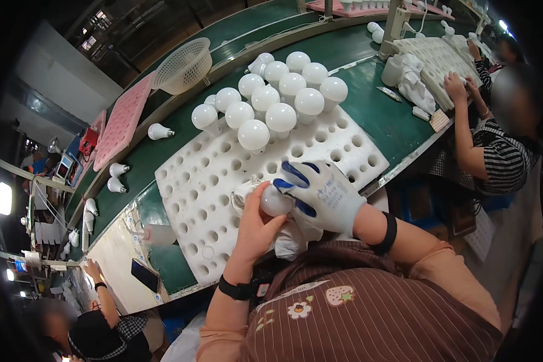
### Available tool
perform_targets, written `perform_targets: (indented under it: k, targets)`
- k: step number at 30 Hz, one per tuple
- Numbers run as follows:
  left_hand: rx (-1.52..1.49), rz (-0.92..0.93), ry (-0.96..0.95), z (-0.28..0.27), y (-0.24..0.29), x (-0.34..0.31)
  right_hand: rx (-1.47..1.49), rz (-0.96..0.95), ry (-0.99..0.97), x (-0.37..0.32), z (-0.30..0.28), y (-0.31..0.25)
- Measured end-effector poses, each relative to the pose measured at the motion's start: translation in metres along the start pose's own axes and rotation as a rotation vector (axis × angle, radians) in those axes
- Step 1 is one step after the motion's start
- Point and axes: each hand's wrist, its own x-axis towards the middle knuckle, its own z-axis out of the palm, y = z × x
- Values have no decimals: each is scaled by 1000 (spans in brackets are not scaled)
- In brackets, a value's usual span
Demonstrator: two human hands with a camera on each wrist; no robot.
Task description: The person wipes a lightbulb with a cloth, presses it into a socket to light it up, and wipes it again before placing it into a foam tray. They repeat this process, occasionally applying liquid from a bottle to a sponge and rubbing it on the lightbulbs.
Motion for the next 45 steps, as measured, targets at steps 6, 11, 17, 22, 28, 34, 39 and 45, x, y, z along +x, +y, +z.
perform_targets:
  k: [6,11,17,22,28,34,39,45]
  targets:
    - [13,-9,13,2,7,0,-16,-101,-25,-2,-1,7]
    - [-88,-84,-9,-2,11,0,-40,-19,-42,-10,1,0]
    - [-142,-90,10,-3,11,-2,-39,-95,-11,-4,-3,5]
    - [-344,-47,47,-13,13,-9,-37,95,39,-14,-2,37]
    - [-421,121,92,-47,30,-32,-33,132,56,7,7,24]
    - [-706,170,107,-84,21,-53,195,-83,-223,28,48,-38]
    - [-658,15,225,-73,29,-69,611,152,-69,43,64,-27]
    - [-406,33,116,-41,-32,-47,674,-137,35,54,18,-76]
